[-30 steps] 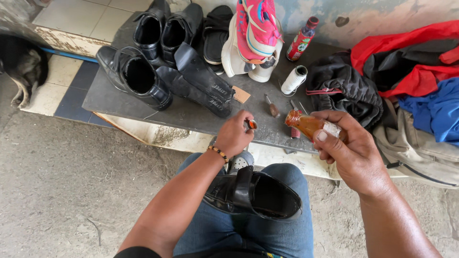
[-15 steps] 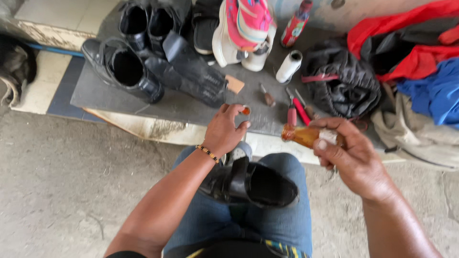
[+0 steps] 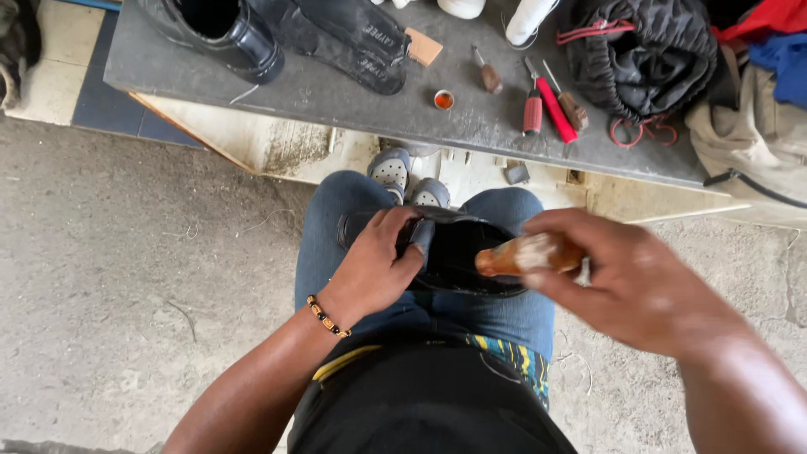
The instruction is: The person sews a black leather shoe using a needle and thread, then uses a red-handled tool to work on the sole. They apply a reddish liquid from a small bottle with a brush to the shoe's interior and manipulate the shoe's lining by hand.
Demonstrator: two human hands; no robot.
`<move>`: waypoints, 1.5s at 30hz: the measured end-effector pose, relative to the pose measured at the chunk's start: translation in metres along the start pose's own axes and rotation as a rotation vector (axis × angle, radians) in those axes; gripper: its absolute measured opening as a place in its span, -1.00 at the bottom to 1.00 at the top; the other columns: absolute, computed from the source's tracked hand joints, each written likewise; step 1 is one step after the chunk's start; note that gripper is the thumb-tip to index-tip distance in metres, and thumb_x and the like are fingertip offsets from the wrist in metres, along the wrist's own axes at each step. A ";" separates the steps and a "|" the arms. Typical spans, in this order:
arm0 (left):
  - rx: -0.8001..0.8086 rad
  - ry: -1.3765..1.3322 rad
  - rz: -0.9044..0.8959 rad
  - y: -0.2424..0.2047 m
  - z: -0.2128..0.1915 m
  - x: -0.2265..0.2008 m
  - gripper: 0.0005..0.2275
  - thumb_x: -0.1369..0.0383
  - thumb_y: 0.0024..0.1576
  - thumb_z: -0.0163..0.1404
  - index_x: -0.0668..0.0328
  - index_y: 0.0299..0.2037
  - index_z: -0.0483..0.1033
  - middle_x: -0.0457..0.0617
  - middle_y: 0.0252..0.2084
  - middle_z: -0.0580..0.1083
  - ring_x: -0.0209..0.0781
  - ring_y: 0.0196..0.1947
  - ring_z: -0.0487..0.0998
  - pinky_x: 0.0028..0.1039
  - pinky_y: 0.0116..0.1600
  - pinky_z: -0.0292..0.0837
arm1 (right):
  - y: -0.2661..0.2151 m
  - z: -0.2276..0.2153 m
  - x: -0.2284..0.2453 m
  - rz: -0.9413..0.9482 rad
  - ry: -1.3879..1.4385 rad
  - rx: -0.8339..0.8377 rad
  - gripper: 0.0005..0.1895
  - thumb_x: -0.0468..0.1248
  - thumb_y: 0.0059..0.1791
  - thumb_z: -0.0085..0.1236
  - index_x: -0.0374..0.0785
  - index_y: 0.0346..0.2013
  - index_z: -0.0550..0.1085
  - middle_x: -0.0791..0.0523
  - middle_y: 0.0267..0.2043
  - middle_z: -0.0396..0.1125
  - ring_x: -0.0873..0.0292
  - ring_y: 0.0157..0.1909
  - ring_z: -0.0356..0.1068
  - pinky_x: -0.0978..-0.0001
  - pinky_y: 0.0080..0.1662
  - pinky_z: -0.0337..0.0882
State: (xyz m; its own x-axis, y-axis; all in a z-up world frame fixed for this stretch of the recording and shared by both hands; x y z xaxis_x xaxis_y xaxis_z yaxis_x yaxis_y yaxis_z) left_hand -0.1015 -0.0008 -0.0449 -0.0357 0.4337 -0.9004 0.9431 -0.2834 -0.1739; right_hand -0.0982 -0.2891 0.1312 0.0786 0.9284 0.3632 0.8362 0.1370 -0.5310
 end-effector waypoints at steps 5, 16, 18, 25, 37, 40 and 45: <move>-0.040 0.049 0.179 0.000 0.015 0.018 -0.66 0.35 0.33 -0.11 0.34 0.25 0.45 0.31 0.09 0.50 0.43 0.12 0.56 0.14 0.09 0.59 | 0.022 0.080 0.001 -0.630 -0.407 -0.324 -0.53 0.03 0.15 0.28 0.05 0.32 0.47 0.18 -0.12 0.57 0.01 -0.16 0.64 0.06 -0.15 0.63; 0.008 -0.013 0.125 0.019 0.020 0.060 -0.58 0.30 0.43 -0.12 0.36 0.43 0.37 0.45 0.17 0.47 0.59 0.09 0.62 0.27 0.00 0.70 | 0.057 0.091 -0.006 -0.557 -0.767 -0.183 -0.57 -0.08 0.17 0.20 0.06 0.34 0.45 0.11 -0.12 0.45 -0.10 -0.05 0.62 0.01 -0.10 0.68; -0.003 -0.048 0.122 0.023 0.021 0.066 -0.58 0.30 0.43 -0.12 0.42 0.42 0.36 0.46 0.15 0.47 0.60 0.06 0.61 0.26 -0.05 0.68 | 0.051 0.076 -0.013 -0.439 -0.740 -0.105 -0.55 -0.05 0.10 0.31 0.09 0.29 0.48 0.05 -0.10 0.46 -0.20 -0.02 0.61 -0.12 -0.05 0.67; -0.011 -0.025 0.140 0.029 0.028 0.072 -0.59 0.27 0.43 -0.10 0.37 0.40 0.39 0.43 0.13 0.48 0.58 0.05 0.62 0.25 -0.05 0.69 | 0.077 0.096 0.000 -0.563 -0.624 -0.168 -0.50 0.01 0.15 0.20 0.10 0.39 0.45 0.05 -0.14 0.43 -0.20 -0.03 0.59 -0.16 -0.03 0.66; -0.024 -0.133 0.115 0.039 0.035 0.094 -0.66 0.33 0.43 -0.10 0.28 0.37 0.42 0.28 0.02 0.49 0.39 -0.01 0.62 0.12 -0.04 0.65 | 0.048 0.049 0.001 -0.333 -0.652 0.113 -0.74 -0.10 0.10 0.35 0.04 0.08 0.60 0.03 -0.16 0.53 -0.17 -0.04 0.63 -0.10 0.00 0.64; -0.032 -0.102 0.113 0.034 0.034 0.086 -0.63 0.34 0.45 -0.12 0.28 0.43 0.40 0.35 0.08 0.50 0.44 0.07 0.63 0.19 0.06 0.66 | 0.049 0.058 -0.011 -0.343 -0.609 0.037 -0.60 -0.10 0.08 0.37 0.09 0.22 0.57 -0.04 -0.16 0.52 -0.28 -0.04 0.62 -0.19 0.04 0.63; -0.032 -0.131 0.050 0.013 0.021 0.059 -0.50 0.28 0.44 -0.07 0.41 0.54 0.30 0.51 0.23 0.51 0.56 0.21 0.61 0.32 0.18 0.67 | 0.074 0.073 0.000 -0.562 -0.547 -0.076 -0.44 -0.11 0.19 0.25 0.18 0.53 0.50 0.07 -0.24 0.49 0.05 -0.19 0.55 0.16 -0.09 0.60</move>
State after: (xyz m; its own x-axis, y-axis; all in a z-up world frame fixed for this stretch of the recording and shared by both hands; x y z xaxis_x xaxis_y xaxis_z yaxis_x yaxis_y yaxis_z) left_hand -0.0980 0.0032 -0.1084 -0.0294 0.3040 -0.9522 0.9548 -0.2734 -0.1167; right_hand -0.0765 -0.2538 0.0360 -0.6289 0.7678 0.1227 0.7077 0.6306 -0.3187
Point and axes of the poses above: each hand's wrist, its own y-axis towards the middle knuckle, its own z-axis out of the palm, x = y × z, the point moved 1 cm from there along y, towards the middle knuckle
